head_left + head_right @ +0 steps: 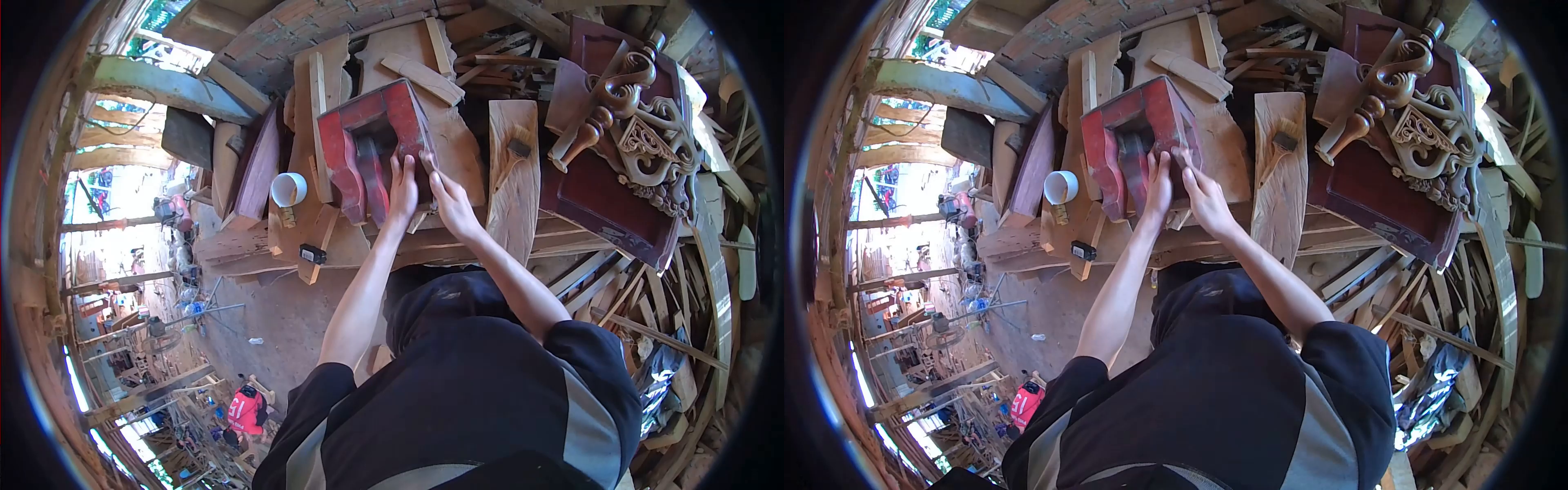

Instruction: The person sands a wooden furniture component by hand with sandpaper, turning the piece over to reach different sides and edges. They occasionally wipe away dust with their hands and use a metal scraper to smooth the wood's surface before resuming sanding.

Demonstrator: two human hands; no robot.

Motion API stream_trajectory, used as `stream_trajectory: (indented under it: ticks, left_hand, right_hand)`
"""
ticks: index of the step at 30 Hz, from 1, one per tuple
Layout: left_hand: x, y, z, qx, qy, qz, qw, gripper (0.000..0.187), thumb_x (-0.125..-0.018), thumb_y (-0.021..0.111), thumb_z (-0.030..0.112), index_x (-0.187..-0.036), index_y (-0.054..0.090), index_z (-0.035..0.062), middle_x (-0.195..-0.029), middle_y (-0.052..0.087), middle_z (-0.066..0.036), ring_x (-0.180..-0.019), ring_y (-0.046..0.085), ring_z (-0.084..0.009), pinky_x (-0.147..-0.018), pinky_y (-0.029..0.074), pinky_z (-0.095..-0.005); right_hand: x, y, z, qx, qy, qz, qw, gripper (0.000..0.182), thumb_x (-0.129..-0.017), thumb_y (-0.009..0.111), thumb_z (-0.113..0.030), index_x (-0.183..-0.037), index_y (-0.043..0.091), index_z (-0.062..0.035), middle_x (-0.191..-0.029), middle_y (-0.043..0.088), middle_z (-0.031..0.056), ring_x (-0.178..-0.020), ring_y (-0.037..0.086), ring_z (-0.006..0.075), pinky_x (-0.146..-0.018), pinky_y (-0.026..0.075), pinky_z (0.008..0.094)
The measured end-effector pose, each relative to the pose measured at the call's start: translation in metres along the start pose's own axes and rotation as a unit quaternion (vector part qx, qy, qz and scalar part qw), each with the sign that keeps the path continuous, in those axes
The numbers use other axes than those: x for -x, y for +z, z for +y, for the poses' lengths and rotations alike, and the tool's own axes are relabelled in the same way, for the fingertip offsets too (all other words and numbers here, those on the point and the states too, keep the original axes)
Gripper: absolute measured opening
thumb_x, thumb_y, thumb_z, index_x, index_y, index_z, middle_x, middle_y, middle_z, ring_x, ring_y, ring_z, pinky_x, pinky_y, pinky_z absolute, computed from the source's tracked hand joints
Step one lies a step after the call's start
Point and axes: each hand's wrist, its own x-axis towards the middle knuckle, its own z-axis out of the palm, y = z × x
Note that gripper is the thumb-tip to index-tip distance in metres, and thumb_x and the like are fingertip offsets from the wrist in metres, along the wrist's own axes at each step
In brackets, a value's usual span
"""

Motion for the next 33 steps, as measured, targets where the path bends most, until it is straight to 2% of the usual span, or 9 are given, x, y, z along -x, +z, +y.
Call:
stream_trajectory:
  ticks: [2, 5, 15, 17, 21, 24, 27, 29, 33]
  left_hand:
    - [-0.003, 0.004, 0.006, -0.008, 0.004, -0.015, 1.0, 0.057, -0.111, 0.037, 0.038, -0.157, 0.027, 0.0065, -0.154, 0.042, -0.016, -0.142, 0.041, -0.0257, -0.117, 0.03, -0.0353]
    - [0.01, 0.009, 0.019, 0.055, -0.082, 0.027, 0.995, 0.051, -0.11, 0.04, 0.033, -0.154, 0.03, 0.0078, -0.14, 0.055, -0.013, -0.127, 0.055, -0.0227, -0.106, 0.045, -0.0356]
    - [0.015, 0.018, 0.027, -0.042, 0.023, 0.041, 0.998, 0.056, -0.109, 0.038, 0.041, -0.155, 0.032, 0.0098, -0.15, 0.049, -0.019, -0.139, 0.047, -0.0295, -0.114, 0.035, -0.0379]
    - [0.014, 0.015, 0.021, -0.022, 0.019, 0.022, 0.999, 0.056, -0.109, 0.038, 0.042, -0.155, 0.032, 0.0117, -0.151, 0.048, -0.018, -0.139, 0.047, -0.0296, -0.114, 0.035, -0.0387]
    - [0.016, 0.014, 0.031, -0.094, -0.031, 0.033, 0.995, 0.055, -0.106, 0.043, 0.04, -0.153, 0.034, 0.0116, -0.144, 0.051, -0.026, -0.132, 0.052, -0.0433, -0.107, 0.044, -0.0465]
    - [0.042, 0.013, 0.054, -0.28, 0.088, 0.109, 0.95, 0.049, -0.099, 0.055, 0.033, -0.142, 0.047, 0.0102, -0.123, 0.058, -0.023, -0.112, 0.058, -0.0418, -0.091, 0.049, -0.0479]
    - [0.057, -0.012, 0.076, -0.368, 0.2, 0.158, 0.894, 0.051, -0.093, 0.067, 0.03, -0.137, 0.054, 0.0083, -0.126, 0.061, -0.015, -0.112, 0.06, -0.0406, -0.093, 0.049, -0.0494]
    - [0.054, -0.035, 0.086, -0.497, 0.183, 0.325, 0.784, 0.06, -0.091, 0.07, 0.033, -0.143, 0.05, 0.0094, -0.129, 0.06, -0.015, -0.124, 0.053, -0.0385, -0.102, 0.042, -0.0546]
    - [0.029, -0.078, 0.046, -0.512, 0.155, 0.323, 0.781, 0.085, -0.085, 0.076, 0.038, -0.153, 0.036, 0.0069, -0.133, 0.058, -0.025, -0.129, 0.052, -0.0424, -0.102, 0.043, -0.0531]
  right_hand:
    - [-0.013, 0.013, 0.009, 0.007, -0.036, 0.073, 0.997, 0.043, -0.11, 0.047, -0.031, -0.131, 0.057, 0.0051, -0.079, 0.048, -0.0023, -0.075, 0.041, 0.0082, -0.065, 0.039, 0.0284]
    - [0.013, 0.009, -0.006, 0.043, -0.004, 0.048, 0.998, 0.042, -0.109, 0.047, -0.032, -0.125, 0.059, 0.0051, -0.079, 0.049, -0.0013, -0.075, 0.041, 0.0085, -0.065, 0.039, 0.0284]
    - [-0.006, -0.002, -0.007, 0.06, 0.117, 0.035, 0.991, 0.041, -0.109, 0.048, -0.033, -0.111, 0.062, 0.0049, -0.085, 0.057, 0.0006, -0.081, 0.044, 0.008, -0.071, 0.04, 0.026]
    - [0.012, -0.015, -0.017, 0.144, 0.105, -0.005, 0.984, 0.039, -0.108, 0.048, -0.032, -0.114, 0.064, 0.0032, -0.077, 0.063, 0.0135, -0.076, 0.053, 0.0141, -0.073, 0.048, 0.034]
    - [0.021, -0.039, -0.053, 0.117, 0.052, -0.013, 0.992, 0.038, -0.108, 0.051, -0.028, -0.124, 0.062, 0.0043, -0.09, 0.068, 0.0155, -0.08, 0.054, 0.0152, -0.076, 0.048, 0.0315]
    - [0.006, -0.016, -0.084, 0.175, -0.055, 0.176, 0.967, 0.036, -0.106, 0.052, -0.018, -0.135, 0.059, 0.002, -0.112, 0.069, 0.0235, -0.104, 0.064, 0.0202, -0.093, 0.047, 0.0345]
    - [-0.046, -0.013, -0.059, 0.421, -0.349, 0.092, 0.832, 0.04, -0.102, 0.056, -0.013, -0.14, 0.056, 0.0003, -0.137, 0.059, 0.0242, -0.134, 0.054, 0.0307, -0.113, 0.037, 0.0447]
    - [-0.063, -0.01, -0.035, 0.417, -0.321, -0.157, 0.836, 0.043, -0.099, 0.058, -0.011, -0.14, 0.056, -0.0019, -0.15, 0.05, 0.0195, -0.147, 0.036, 0.036, -0.121, 0.023, 0.0526]
    - [-0.117, -0.009, -0.015, 0.492, -0.382, -0.107, 0.775, 0.041, -0.1, 0.056, -0.015, -0.14, 0.057, -0.003, -0.151, 0.05, 0.0162, -0.147, 0.037, 0.0342, -0.12, 0.025, 0.0555]
